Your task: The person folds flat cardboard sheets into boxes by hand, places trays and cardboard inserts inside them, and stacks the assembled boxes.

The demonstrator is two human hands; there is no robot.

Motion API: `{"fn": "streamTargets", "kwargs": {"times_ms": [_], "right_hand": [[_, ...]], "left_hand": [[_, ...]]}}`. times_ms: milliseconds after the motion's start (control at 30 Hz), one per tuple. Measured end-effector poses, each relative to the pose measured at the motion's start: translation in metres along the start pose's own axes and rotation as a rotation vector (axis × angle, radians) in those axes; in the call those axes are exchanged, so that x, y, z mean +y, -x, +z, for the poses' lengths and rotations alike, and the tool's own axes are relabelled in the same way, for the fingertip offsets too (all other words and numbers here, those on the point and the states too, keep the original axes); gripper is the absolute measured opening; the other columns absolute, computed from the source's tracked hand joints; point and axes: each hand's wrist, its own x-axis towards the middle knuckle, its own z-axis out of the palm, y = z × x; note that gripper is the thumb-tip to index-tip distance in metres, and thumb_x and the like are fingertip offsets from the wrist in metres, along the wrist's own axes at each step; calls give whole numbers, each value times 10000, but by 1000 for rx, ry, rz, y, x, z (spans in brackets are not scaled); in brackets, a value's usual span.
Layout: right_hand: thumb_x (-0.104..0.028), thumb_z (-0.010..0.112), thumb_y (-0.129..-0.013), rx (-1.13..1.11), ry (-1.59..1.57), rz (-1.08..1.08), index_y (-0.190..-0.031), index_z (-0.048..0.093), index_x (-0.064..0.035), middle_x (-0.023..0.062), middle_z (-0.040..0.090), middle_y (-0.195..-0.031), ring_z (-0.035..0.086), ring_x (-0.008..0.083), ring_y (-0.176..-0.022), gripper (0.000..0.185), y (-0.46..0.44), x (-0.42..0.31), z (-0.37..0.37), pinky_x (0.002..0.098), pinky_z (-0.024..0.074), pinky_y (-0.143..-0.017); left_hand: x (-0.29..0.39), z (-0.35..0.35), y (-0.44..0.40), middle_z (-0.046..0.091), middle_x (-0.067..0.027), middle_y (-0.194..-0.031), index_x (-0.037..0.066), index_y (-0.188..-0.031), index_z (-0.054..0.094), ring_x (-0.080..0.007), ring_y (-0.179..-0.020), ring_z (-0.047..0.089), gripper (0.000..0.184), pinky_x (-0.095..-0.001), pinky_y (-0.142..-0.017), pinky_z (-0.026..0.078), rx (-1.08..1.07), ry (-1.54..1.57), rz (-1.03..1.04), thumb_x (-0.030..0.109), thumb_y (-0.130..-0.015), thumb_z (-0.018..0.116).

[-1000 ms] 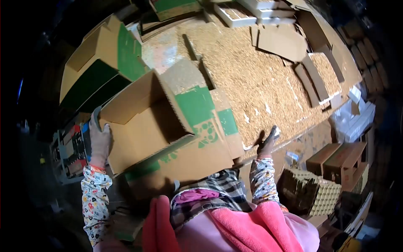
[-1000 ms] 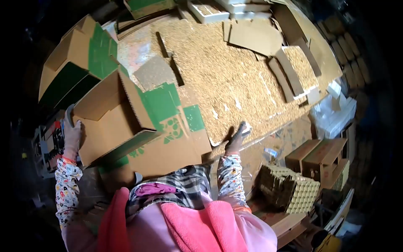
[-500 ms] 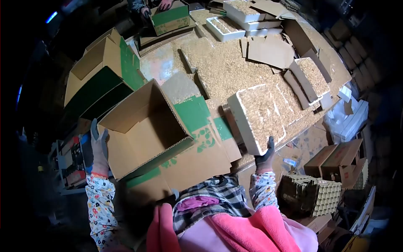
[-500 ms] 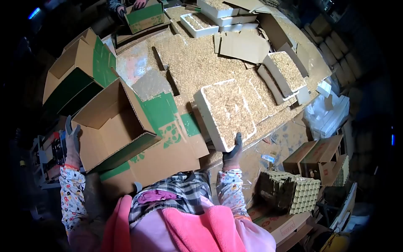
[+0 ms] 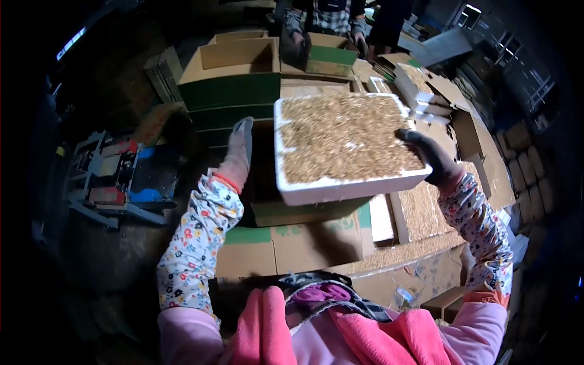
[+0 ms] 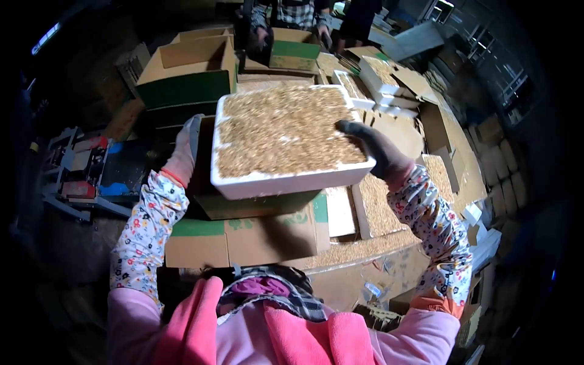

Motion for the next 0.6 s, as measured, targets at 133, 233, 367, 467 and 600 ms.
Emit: {"fn": "streamTargets", "kwargs": {"times_ms": [133, 233, 367, 467, 600], "right_hand": [[-233, 579, -861, -74, -67, 190, -886, 591, -93, -74, 413, -623, 334, 52, -510, 143, -39, 37, 51, 201, 263, -455], [-190, 578, -863, -134, -112, 69, -767, 541, -108, -54, 443, -586, 400, 61, -493, 132, -51, 45, 56, 209, 280, -424], [-169, 598, -841, -99, -21, -48, -788, 560, -76, -40, 446, -565, 398, 76, -453, 114, -46, 31, 32, 225, 292, -402], [-149, 572, -850, -98, -158, 45, -797, 557, -46, -56, 392, -547, 347, 68, -420, 116, -42, 7, 13, 224, 278, -393], [-132, 577, -838, -198, -59, -40, -848, 541, -26, 0, 466, -611, 436, 106, -461, 112, -49, 13, 11, 246, 373, -419]], "left_hand": [[31, -20, 17, 605, -28, -1049, 48, -1148, 563, -134, -935, 565, 435, -276, -850, 453, -319, 56, -122, 412, -938, 453], [73, 14, 74, 569, -121, -1177, 17, -1218, 500, -251, -1067, 546, 549, -365, -950, 429, -406, 113, -346, 474, -929, 405], [55, -16, 35, 530, -114, -1208, 20, -1266, 444, -232, -1079, 512, 437, -334, -952, 401, -330, -242, -229, 321, -950, 423], [50, -2, 53, 540, -61, -1149, 41, -1251, 449, -156, -1020, 512, 366, -266, -901, 407, -157, -590, 124, 128, -904, 527], [49, 11, 58, 600, -54, -1068, 48, -1154, 534, -148, -953, 567, 293, -298, -841, 469, -232, -63, -181, 247, -947, 476]]}}
